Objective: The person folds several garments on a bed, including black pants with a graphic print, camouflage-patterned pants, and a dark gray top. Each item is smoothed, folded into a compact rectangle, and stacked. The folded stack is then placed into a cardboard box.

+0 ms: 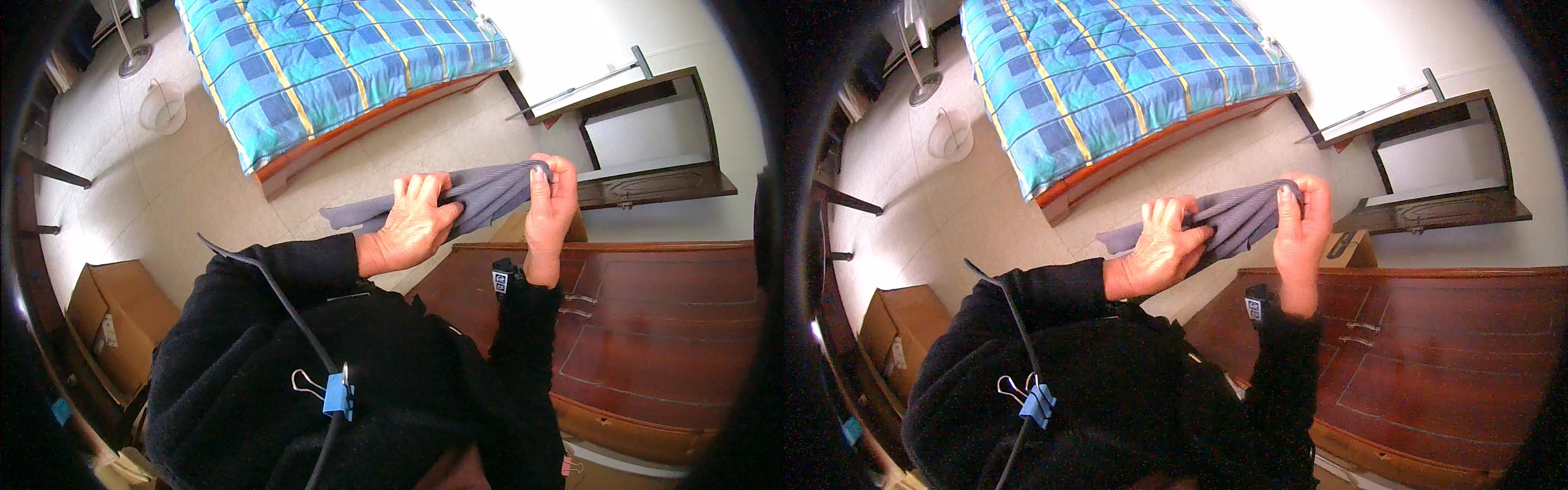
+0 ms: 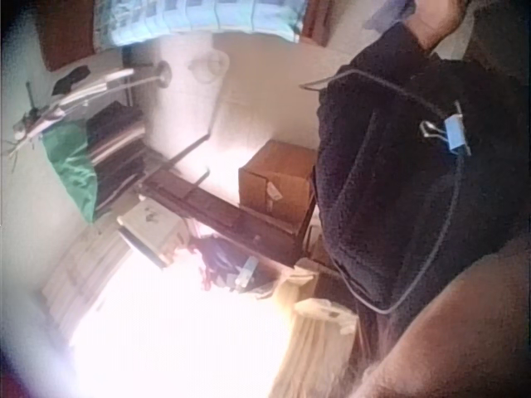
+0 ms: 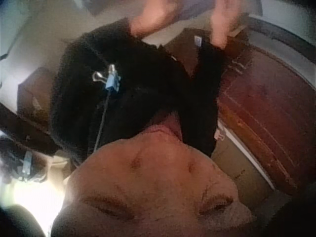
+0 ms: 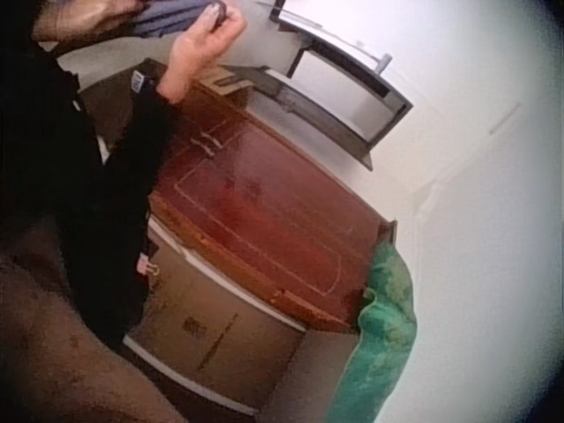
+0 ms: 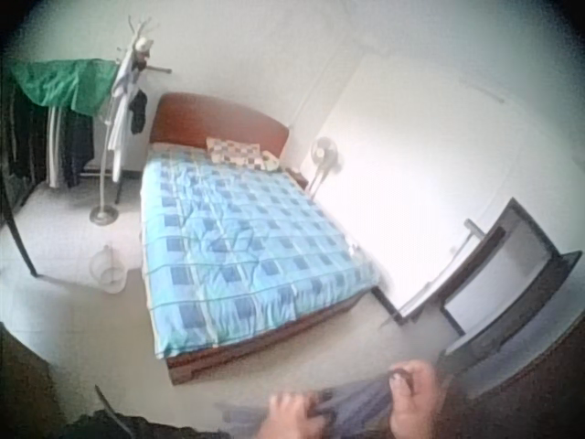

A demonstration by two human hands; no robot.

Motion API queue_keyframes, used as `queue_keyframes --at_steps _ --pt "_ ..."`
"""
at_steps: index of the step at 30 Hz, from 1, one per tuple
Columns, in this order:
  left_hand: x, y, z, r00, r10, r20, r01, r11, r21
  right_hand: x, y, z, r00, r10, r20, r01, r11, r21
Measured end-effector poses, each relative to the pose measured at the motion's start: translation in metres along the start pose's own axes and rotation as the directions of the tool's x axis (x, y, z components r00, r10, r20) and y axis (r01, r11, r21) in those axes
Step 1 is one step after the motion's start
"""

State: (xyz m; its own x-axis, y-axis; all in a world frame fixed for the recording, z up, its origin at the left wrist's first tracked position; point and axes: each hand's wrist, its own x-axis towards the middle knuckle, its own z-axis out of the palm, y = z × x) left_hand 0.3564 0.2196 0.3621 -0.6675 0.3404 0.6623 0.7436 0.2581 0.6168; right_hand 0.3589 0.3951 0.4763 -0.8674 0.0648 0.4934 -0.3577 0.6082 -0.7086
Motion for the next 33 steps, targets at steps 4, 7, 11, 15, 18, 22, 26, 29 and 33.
queue_keyframes --at_steps 4,7,11,15,18,22,26,29,33 --pt "-0.004 0.0 0.003 0.999 0.023 0.024 -0.024 0.998 0.052 -0.008 0.004 0.01 0.998 -0.053 -0.023 0.053 0.999 -0.014" --pt "-0.004 0.0 0.0 0.974 0.216 -0.066 -0.212 0.975 0.06 -0.012 0.005 0.015 0.996 -0.009 -0.088 0.005 0.999 -0.047" --pt "0.003 -0.004 0.0 0.91 0.413 -0.05 -0.414 0.889 -0.197 -0.017 0.002 0.015 0.997 -0.008 -0.073 -0.002 0.991 -0.135" --pt "0.016 -0.02 0.004 0.988 -0.119 -0.095 0.064 0.89 -0.452 -0.024 0.0 0.012 1.0 0.008 0.017 -0.007 0.997 -0.072" --pt "0.015 -0.03 0.006 0.928 -0.339 0.154 0.362 0.728 -0.581 -0.027 0.002 0.012 0.999 -0.01 0.044 0.011 1.0 -0.027" --pt "0.005 -0.025 0.009 0.9 -0.339 0.273 0.434 0.658 -0.615 -0.029 0.006 0.012 0.999 0.007 0.046 -0.01 0.997 0.078" --pt "-0.005 -0.014 0.013 0.957 -0.24 0.162 0.289 0.822 -0.49 -0.031 0.009 0.013 0.999 0.028 0.031 -0.031 0.991 0.126" --pt "-0.009 -0.014 0.021 0.925 -0.308 0.222 0.38 0.759 -0.529 -0.033 0.01 0.015 0.999 0.041 0.015 -0.041 0.998 0.04" --pt "-0.016 -0.04 0.029 0.64 -0.42 0.644 0.751 0.166 -0.639 -0.038 0.011 0.014 0.998 0.063 0.001 -0.063 0.997 0.05"
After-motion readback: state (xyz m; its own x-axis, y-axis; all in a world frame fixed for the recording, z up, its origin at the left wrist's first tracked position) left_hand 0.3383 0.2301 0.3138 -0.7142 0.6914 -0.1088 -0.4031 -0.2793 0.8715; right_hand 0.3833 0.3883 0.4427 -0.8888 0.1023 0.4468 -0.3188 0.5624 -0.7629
